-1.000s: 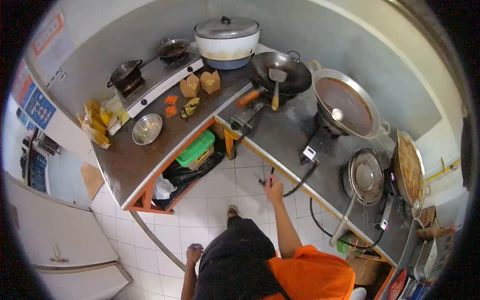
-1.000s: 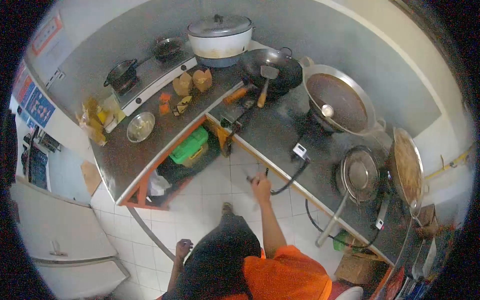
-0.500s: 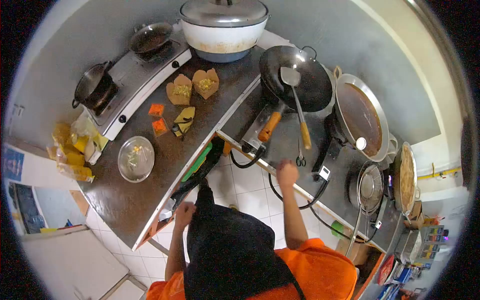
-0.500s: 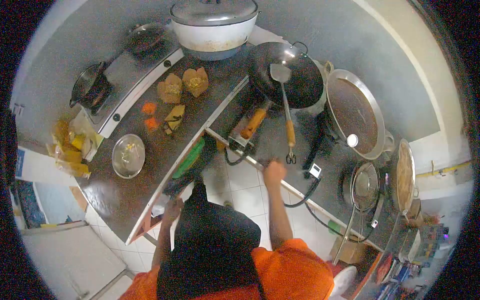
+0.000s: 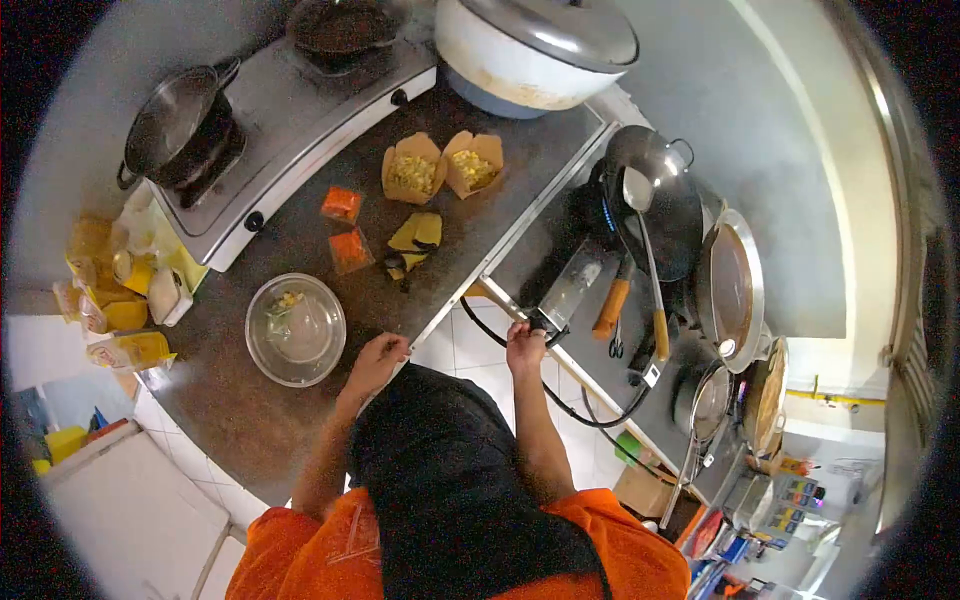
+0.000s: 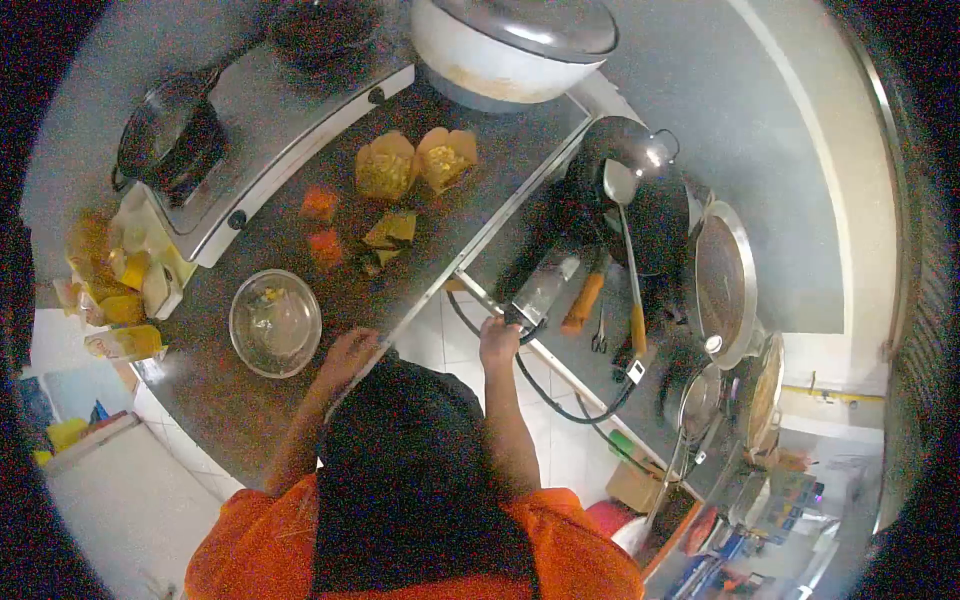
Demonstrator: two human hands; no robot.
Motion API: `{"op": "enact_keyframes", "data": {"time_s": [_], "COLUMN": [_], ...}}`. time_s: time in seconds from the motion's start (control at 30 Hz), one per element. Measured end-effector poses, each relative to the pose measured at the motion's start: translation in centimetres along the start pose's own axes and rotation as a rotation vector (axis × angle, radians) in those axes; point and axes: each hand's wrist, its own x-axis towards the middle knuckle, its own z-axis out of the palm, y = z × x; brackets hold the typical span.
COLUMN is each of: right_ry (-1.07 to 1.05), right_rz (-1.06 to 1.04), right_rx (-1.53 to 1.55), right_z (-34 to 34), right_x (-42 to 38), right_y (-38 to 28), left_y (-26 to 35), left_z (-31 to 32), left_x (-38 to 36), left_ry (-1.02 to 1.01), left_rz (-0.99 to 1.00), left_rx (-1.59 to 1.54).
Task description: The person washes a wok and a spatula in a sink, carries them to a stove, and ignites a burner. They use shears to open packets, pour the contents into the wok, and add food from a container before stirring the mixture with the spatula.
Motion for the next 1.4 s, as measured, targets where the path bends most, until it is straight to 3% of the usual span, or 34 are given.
{"op": "enact_keyframes", "data": {"time_s": [0.13, 0.2, 0.37, 0.43, 0.53, 0.57, 0.6, 0.67, 0.7, 0.73, 0.8, 0.83, 0.9, 0.93, 0.97, 1.0, 1.07, 1.1, 1.17, 1.27, 1.33, 1.37, 1.4], "right_ry": [0.044, 0.014, -0.051, -0.151, -0.091, -0.105, -0.326, -0.175, -0.348, -0.613, -0.927, -0.945, -1.203, -1.287, -1.359, -1.333, -1.367, -1.317, -1.569, -1.428, -1.326, -1.246, -1.244], "right_rz": [-0.016, -0.013, -0.031, 0.065, 0.227, 0.369, 0.442, 0.160, 0.051, -0.233, -0.748, -0.747, -1.027, -1.134, -1.245, -1.257, -1.550, -1.560, -1.604, -1.556, -1.672, -1.688, -1.498], "right_rx": [0.044, 0.065, 0.076, 0.073, 0.071, -0.005, -0.443, -1.272, -1.454, -1.657, -1.890, -1.871, -2.250, -2.262, -2.273, -2.270, -2.403, -2.409, -2.049, -2.103, -1.982, -2.016, -2.030], "right_z": [1.7, 1.6, -1.5, -1.8, -2.0, -1.5, -1.0, 5.6, 6.2, 5.2, 9.8, 12.7, 17.6, 18.1, 17.8, 17.0, 16.8, 17.1, 18.4, 21.2, 21.5, 21.1, 21.0], "right_x": [-1.9, -1.9, 0.8, 0.6, -1.6, -2.5, -3.9, -8.9, -8.3, -6.2, -7.1, -8.2, -10.1, -9.0, -7.7, -6.6, -5.0, -4.7, -5.7, -9.6, -11.2, -12.4, -14.3], "right_y": [-0.1, -0.3, -0.7, -0.7, 1.0, 2.2, 2.3, 6.0, 7.5, 9.5, 12.6, 14.0, 16.3, 18.4, 20.5, 22.0, 24.1, 24.4, 23.6, 20.5, 18.0, 16.1, 14.1], "left_y": [-2.4, -4.7, -2.7, -2.2, -2.0, -2.4, -2.6, -1.4, -0.9, -0.5, 0.2, -0.6, -0.3, -0.1, 2.5, 2.3, 1.3, 1.2, 2.1, 1.4, 1.6, 2.0, 2.4], "left_z": [-0.1, 0.1, -0.2, -0.1, -0.7, -0.7, -0.6, -0.8, -0.9, -1.0, -1.7, -1.9, -3.0, -3.3, -4.3, -4.7, -6.2, -6.8, -7.6, -8.4, -7.1, -6.2, -5.3], "left_x": [1.1, 1.6, 1.0, 1.1, 1.0, 1.4, 1.9, 3.2, 3.7, 4.1, 5.1, 5.8, 5.8, 5.8, 4.6, 4.3, 3.1, 2.6, 1.1, 0.5, 1.3, 1.6, 1.8], "left_ry": [-0.048, -0.172, -0.182, -0.177, -0.134, -0.111, -0.092, -0.012, 0.044, 0.049, 0.215, 0.241, 0.349, 0.435, 0.417, 0.406, 0.464, 0.443, 0.426, 0.382, 0.327, 0.518, 0.712], "left_rz": [-0.006, -0.004, -0.051, -0.096, -0.061, 0.040, 0.146, 0.069, 0.000, -0.002, 0.088, 0.127, 0.163, 0.200, 0.062, 0.079, 0.187, 0.212, 0.176, 0.142, 0.110, 0.064, 0.014], "left_rx": [-0.092, -0.137, -0.253, -0.286, -0.198, -0.167, -0.138, -0.034, 0.062, 0.071, 0.121, 0.113, 0.259, 0.390, 0.318, 0.326, 0.397, 0.404, 0.307, 0.253, 0.208, 0.232, 0.255]}}
